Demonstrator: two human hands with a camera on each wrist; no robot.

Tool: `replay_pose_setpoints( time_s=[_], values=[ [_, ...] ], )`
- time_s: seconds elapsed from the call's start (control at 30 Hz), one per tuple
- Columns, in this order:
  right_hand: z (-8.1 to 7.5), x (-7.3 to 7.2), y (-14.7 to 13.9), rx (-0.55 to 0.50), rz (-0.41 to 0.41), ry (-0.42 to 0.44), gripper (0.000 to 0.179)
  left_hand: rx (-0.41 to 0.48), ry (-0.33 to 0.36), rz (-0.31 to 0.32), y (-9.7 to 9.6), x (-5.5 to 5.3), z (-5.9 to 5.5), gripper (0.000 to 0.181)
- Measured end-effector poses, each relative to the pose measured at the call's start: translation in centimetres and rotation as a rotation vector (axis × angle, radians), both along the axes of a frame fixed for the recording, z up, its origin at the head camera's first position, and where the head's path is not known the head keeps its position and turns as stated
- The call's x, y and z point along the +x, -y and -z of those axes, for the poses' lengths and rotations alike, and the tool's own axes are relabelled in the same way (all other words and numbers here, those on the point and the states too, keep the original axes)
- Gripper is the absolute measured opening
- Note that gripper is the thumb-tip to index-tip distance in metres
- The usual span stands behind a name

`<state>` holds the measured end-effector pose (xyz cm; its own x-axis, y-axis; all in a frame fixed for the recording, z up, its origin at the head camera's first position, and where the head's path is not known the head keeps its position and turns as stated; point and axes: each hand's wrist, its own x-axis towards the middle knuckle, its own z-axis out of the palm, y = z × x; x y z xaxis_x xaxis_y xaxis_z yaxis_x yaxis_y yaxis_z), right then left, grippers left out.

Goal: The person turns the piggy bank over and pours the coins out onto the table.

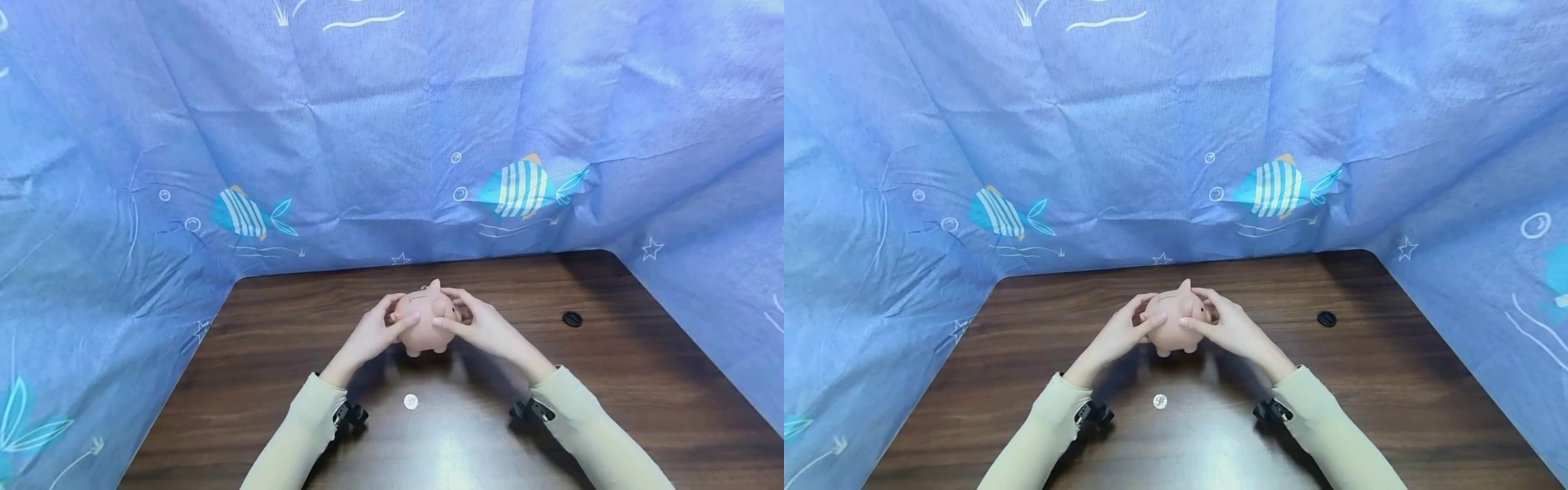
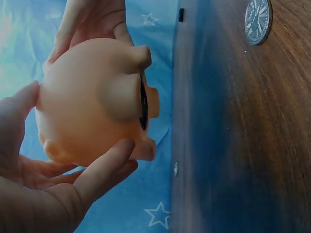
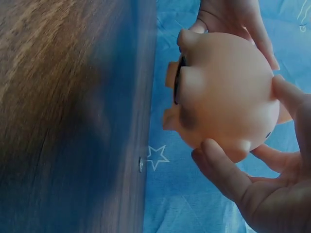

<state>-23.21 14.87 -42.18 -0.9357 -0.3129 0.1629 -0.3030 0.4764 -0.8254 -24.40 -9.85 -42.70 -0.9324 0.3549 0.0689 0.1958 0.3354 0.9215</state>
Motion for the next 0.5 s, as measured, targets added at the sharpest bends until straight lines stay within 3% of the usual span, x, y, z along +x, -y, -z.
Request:
replay_pose_setpoints(
  time_s=[0.2,0.37,0.5],
  values=[
    [-0.2,0.1,0.0,0.041,0.007,0.031,0.070,-0.040,0.008,0.005,0.0,-0.1,0.2,0.064],
    [-0.6,0.3,0.2,-0.029,-0.005,-0.046,0.071,-0.104,-0.170,-0.036,0.0,0.1,-0.2,0.066],
    [-1.7,1.1,0.2,-0.112,-0.015,-0.169,0.072,-0.057,-0.324,-0.064,0.1,0.9,-1.6,0.068]
  ],
)
